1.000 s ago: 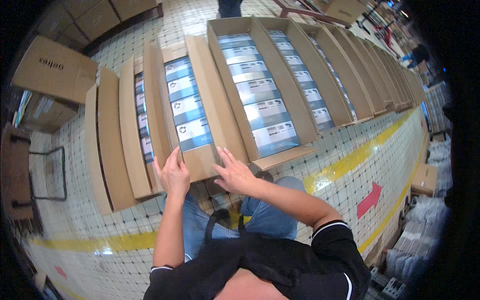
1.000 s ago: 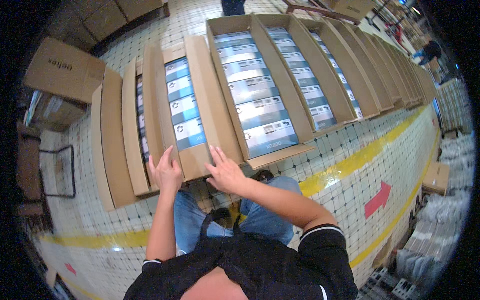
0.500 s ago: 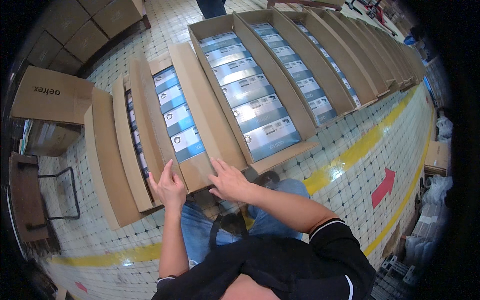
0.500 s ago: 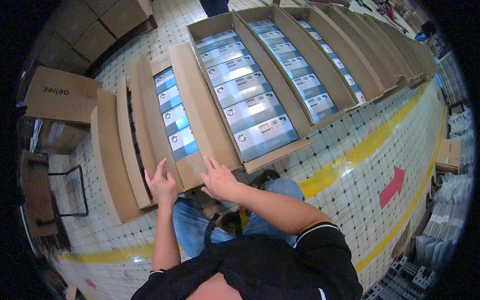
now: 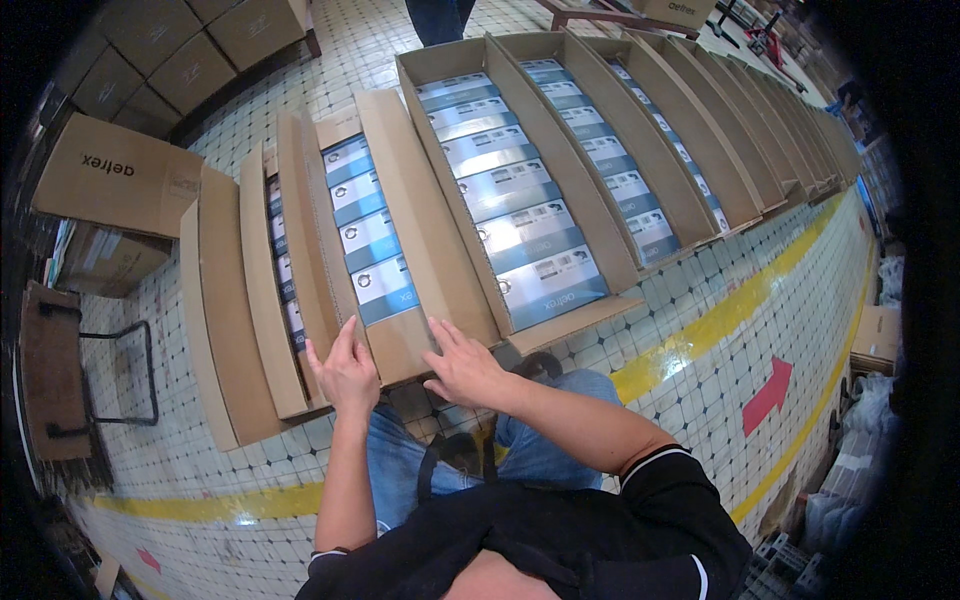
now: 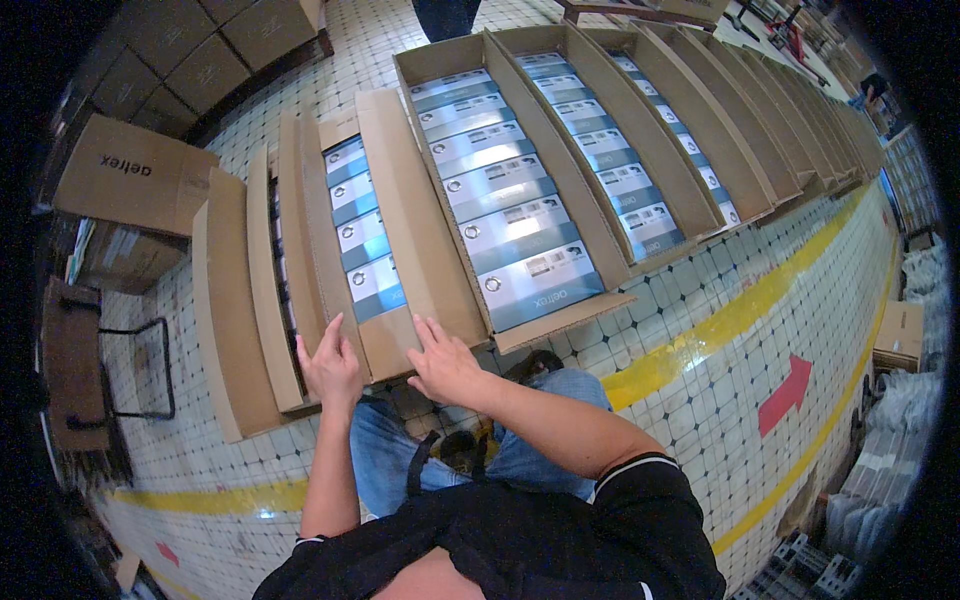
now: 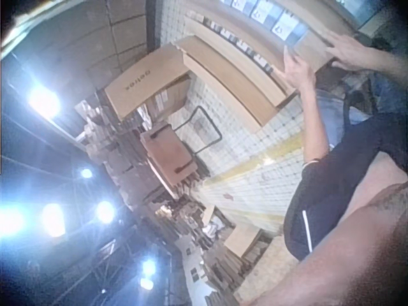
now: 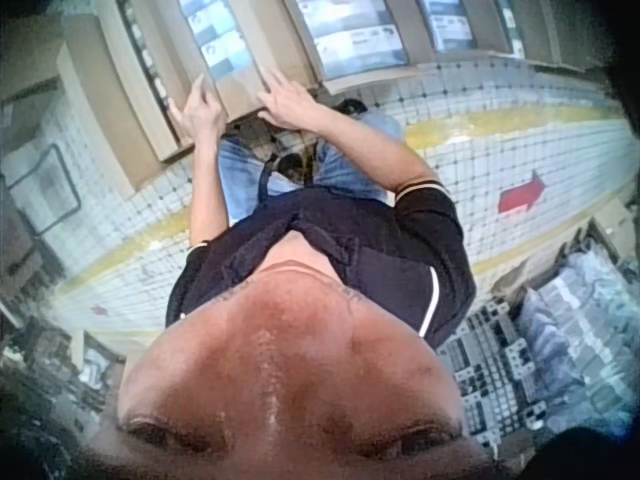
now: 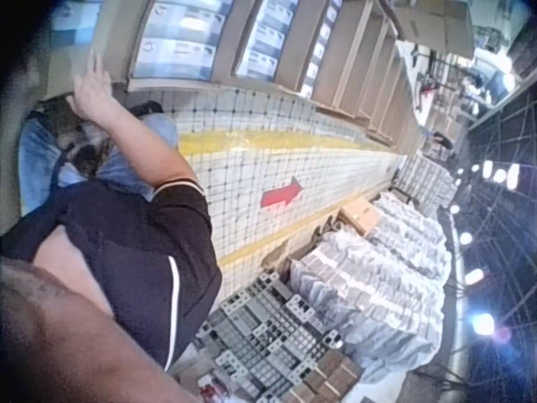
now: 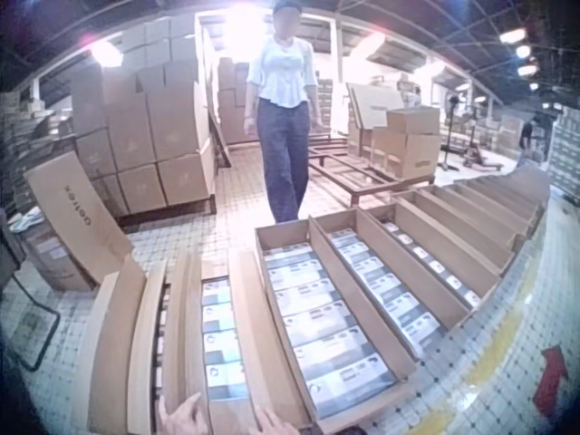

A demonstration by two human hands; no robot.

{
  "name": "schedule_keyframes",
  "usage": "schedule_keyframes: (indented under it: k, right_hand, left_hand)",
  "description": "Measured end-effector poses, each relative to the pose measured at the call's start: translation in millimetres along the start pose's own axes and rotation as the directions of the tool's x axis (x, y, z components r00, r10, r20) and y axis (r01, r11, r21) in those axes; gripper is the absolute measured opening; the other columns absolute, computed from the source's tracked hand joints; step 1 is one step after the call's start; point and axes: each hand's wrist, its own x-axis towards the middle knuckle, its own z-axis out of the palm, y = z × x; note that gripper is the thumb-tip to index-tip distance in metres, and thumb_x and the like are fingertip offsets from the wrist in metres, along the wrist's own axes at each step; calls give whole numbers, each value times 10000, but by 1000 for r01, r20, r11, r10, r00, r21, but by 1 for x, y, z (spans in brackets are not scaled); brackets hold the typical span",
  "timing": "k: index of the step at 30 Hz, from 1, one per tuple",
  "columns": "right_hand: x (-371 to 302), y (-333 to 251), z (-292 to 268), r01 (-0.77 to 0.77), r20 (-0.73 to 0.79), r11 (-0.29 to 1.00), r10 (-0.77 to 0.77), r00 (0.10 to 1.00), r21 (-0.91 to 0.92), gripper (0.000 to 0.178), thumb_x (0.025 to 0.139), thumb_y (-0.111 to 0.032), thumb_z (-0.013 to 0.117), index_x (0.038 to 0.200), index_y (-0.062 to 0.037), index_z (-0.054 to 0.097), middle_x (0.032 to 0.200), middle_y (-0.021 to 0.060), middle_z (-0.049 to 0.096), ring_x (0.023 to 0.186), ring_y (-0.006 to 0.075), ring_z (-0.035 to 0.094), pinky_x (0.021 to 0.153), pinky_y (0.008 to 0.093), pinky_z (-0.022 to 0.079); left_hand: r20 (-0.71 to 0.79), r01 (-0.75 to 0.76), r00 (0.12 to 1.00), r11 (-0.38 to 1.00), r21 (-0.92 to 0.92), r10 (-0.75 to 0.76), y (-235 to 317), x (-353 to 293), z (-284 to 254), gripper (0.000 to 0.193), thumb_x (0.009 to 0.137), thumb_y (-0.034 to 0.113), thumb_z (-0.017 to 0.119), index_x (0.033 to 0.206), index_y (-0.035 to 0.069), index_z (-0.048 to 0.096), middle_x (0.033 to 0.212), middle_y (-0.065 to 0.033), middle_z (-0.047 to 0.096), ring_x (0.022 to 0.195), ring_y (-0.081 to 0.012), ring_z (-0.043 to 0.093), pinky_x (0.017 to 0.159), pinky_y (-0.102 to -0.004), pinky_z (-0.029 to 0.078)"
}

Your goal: The person sits on the floor and repeatedly opens large cardboard boxes, removes smaller product boxes, and places them into adjacent open boxes. The person then closes the flaps of the large boxes. The task is performed continuously in a warehouse setting.

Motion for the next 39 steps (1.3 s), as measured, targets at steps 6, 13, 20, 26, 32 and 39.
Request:
schedule_keyframes:
  k: [6,13,20,26,32,39]
  right_hand:
    - [-1,1,2,-2,18,1000,2,1000,16,392,858,-306,693,1087,-1,602,1469,327,310,1354,455,358,929,525,496]
    - [1,0,4,-8,46,1000,8,999,3,410,863,-321,687,1100,0,590,1464,333,309,1352,461,355,938,540,487]
    - [-2,2,7,8,23,1000,-7,1000,-26,439,871,-353,672,1144,-21,581,1449,318,331,1340,450,370,971,518,476]
    - [-2,-1,5,-13,35,1000,14,999,-24,443,868,-348,675,1155,-24,580,1451,312,329,1347,443,365,969,521,477]
    - [-6,-1,4,-31,48,999,33,998,-45,428,868,-349,675,1163,-54,580,1437,297,344,1346,416,378,956,491,487]
    - [-10,-10,-16,-171,27,963,181,983,-207,331,839,-241,675,1102,-75,560,1149,205,530,1030,347,607,768,447,546]
  left_hand:
    - [-16,-9,1000,1000,3,9,1,1,0,347,917,150,558,1254,118,632,838,-69,726,843,-189,695,1188,-492,167]
    - [24,22,999,1000,-11,-22,1,0,-3,347,929,183,559,1265,124,624,868,-73,729,874,-203,697,1187,-494,170]
    - [-13,-42,999,997,70,43,0,-1,0,399,930,233,568,1315,129,594,1063,-82,715,985,-222,679,1188,-492,167]
    - [20,-28,999,998,56,27,-1,-2,-1,431,923,258,578,1336,132,578,1125,-90,703,1054,-230,662,1190,-496,154]
    - [-6,-53,999,998,35,53,-3,-2,-1,443,919,259,587,1343,132,572,1122,-92,705,1066,-237,659,1193,-504,132]
    - [100,-4,995,1000,-12,5,-3,3,-14,511,922,246,592,1411,129,501,1065,-100,708,1053,-243,656,1193,-510,129]
